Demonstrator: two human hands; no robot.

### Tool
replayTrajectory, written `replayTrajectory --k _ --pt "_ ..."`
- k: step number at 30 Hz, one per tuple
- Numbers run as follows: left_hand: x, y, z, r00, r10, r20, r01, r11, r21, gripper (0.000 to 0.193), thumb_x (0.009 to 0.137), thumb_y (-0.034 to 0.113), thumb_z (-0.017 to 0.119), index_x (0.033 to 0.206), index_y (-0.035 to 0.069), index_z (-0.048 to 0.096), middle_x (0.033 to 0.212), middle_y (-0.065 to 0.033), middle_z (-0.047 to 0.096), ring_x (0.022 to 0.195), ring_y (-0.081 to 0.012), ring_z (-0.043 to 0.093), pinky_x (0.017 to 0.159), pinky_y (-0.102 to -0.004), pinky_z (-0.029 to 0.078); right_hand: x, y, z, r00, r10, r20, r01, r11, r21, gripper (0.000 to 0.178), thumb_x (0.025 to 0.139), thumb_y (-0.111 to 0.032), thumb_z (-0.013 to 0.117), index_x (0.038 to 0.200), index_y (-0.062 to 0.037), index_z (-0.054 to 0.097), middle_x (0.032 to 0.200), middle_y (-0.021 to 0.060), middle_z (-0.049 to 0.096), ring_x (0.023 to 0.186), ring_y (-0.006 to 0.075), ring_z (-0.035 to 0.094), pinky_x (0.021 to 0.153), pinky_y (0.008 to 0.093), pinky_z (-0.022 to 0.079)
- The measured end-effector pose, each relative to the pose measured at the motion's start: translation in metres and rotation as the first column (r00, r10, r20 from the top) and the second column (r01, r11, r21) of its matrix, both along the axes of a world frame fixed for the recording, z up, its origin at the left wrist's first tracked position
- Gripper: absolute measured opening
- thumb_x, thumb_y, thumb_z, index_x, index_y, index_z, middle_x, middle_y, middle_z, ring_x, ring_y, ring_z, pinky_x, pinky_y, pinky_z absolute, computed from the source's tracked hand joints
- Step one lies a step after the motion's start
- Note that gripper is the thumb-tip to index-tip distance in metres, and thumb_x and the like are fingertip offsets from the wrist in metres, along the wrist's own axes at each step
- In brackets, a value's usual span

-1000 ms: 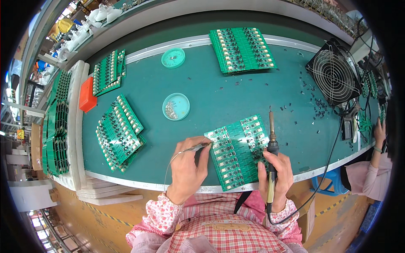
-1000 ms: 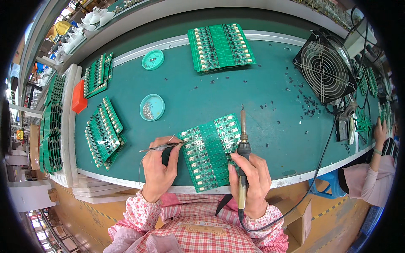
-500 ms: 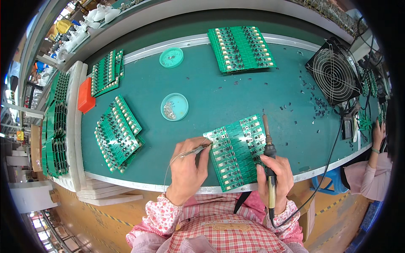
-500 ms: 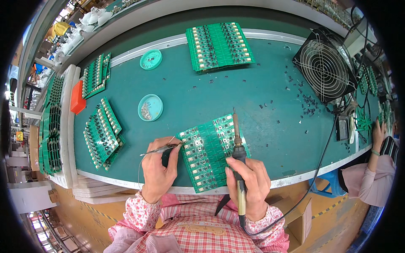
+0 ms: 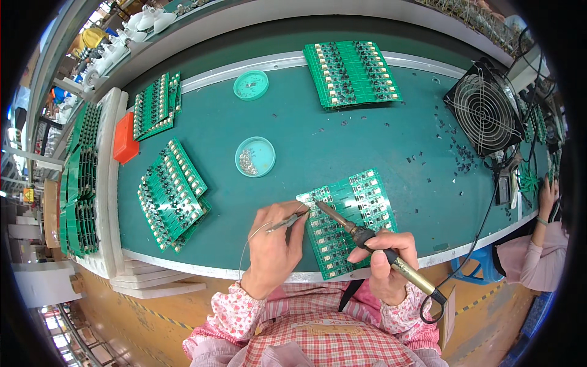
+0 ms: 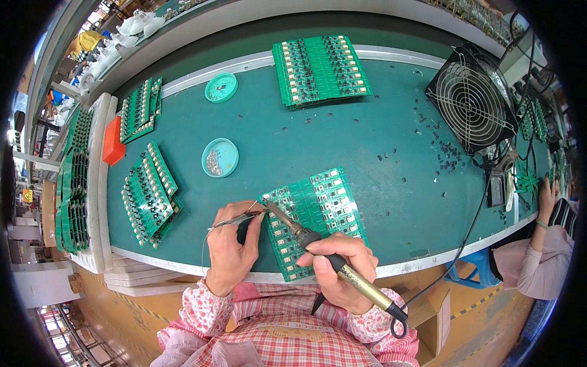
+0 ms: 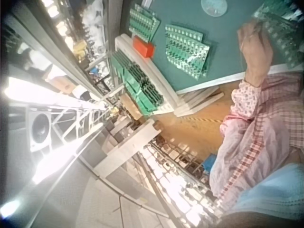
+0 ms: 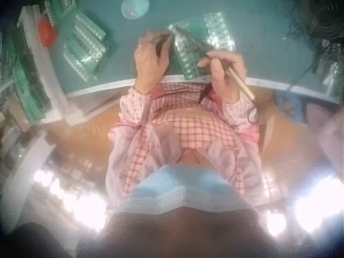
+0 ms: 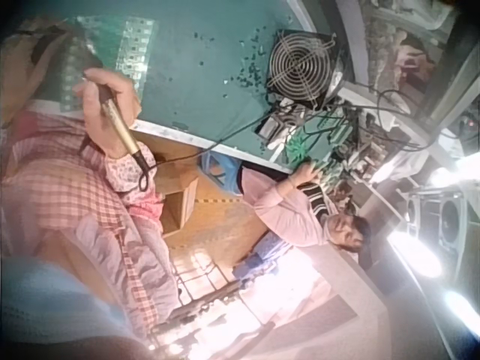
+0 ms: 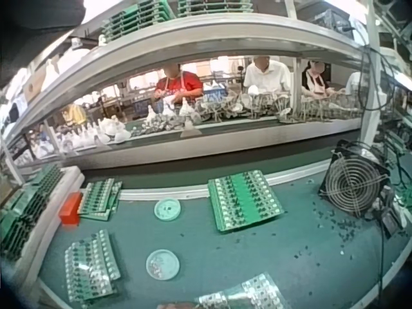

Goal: The person solders components onto circuit boards using a soldering iron, tweezers, and solder wire, and stacks and rearranges the boards on the workbench.

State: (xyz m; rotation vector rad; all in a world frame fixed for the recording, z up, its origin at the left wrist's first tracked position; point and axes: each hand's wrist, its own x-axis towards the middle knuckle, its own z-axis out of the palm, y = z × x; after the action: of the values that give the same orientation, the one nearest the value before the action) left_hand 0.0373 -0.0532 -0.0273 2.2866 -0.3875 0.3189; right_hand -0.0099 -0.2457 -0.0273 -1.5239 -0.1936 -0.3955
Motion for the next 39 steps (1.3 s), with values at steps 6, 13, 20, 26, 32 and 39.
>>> replayTrajectory --k 6,13,20,26,32,39 --pt "0.001 0.001 0.0 1.0 -0.008 0.019 0.008 1.0 -0.001 0.019 0.083 -0.005 0.069 0.101 0.001 0.066 0.101 -0.0126 0.07 0.09 -0.0307 0.066 0.08 -0.0372 0.051 0.001 -0.001 -0.002 0.997 0.067 0.024 -0.067 0.998 0.006 0.014 0.093 -0.009 0.065 0.103 -0.0002 0.06 0.074 0.0127 0.072 0.068 0.018 0.071 0.06 0.0295 0.056" --pt "0.001 0.001 0.0 1.0 -0.005 0.028 0.005 1.0 0.003 0.021 0.082 -0.005 0.07 0.102 0.001 0.065 0.102 -0.0131 0.07 0.089 -0.032 0.065 0.079 -0.0381 0.051 0.002 0.002 -0.003 0.997 0.064 0.032 -0.064 0.998 0.022 0.013 0.093 -0.008 0.066 0.102 -0.0002 0.062 0.074 0.0126 0.072 0.068 0.0179 0.071 0.059 0.0291 0.056" --pt "0.001 0.0 0.001 1.0 -0.009 0.027 0.009 1.0 0.002 0.019 0.083 -0.004 0.069 0.101 0.001 0.066 0.101 -0.0118 0.07 0.089 -0.0315 0.065 0.079 -0.0378 0.051 -0.005 0.002 0.005 0.989 -0.063 -0.133 0.056 0.997 -0.051 0.009 0.092 -0.007 0.066 0.098 -0.0005 0.062 0.071 0.0092 0.071 0.065 0.0152 0.071 0.058 0.028 0.055" --pt "0.0 0.0 0.0 1.0 -0.007 0.024 0.007 1.0 -0.004 0.019 0.084 -0.004 0.069 0.101 0.003 0.066 0.1 -0.0105 0.07 0.09 -0.0305 0.065 0.08 -0.0379 0.051 0.002 -0.001 0.007 0.981 -0.023 -0.192 -0.014 0.982 -0.189 0.008 0.092 -0.004 0.065 0.099 -0.0002 0.063 0.07 0.0072 0.071 0.063 0.013 0.07 0.057 0.0256 0.054" --pt "0.001 0.001 0.0 1.0 -0.012 0.022 0.012 1.0 -0.011 0.019 0.084 -0.003 0.069 0.101 0.004 0.066 0.1 -0.0102 0.07 0.09 -0.03 0.065 0.08 -0.0378 0.051 0.005 0.002 0.011 0.972 -0.016 -0.234 -0.033 0.979 -0.202 0.009 0.092 -0.006 0.067 0.098 -0.0002 0.063 0.07 0.0072 0.071 0.063 0.0134 0.07 0.057 0.0258 0.053" --pt "0.001 0.001 0.0 0.999 -0.022 0.025 0.023 0.999 -0.035 0.021 0.083 -0.004 0.07 0.102 0.005 0.066 0.1 -0.0101 0.07 0.09 -0.0303 0.065 0.079 -0.0381 0.051 0.004 0.003 0.005 0.989 -0.011 -0.145 -0.027 0.965 -0.262 0.009 0.089 -0.007 0.07 0.094 -0.0007 0.065 0.079 0.0103 0.072 0.062 0.0167 0.07 0.056 0.0288 0.054"
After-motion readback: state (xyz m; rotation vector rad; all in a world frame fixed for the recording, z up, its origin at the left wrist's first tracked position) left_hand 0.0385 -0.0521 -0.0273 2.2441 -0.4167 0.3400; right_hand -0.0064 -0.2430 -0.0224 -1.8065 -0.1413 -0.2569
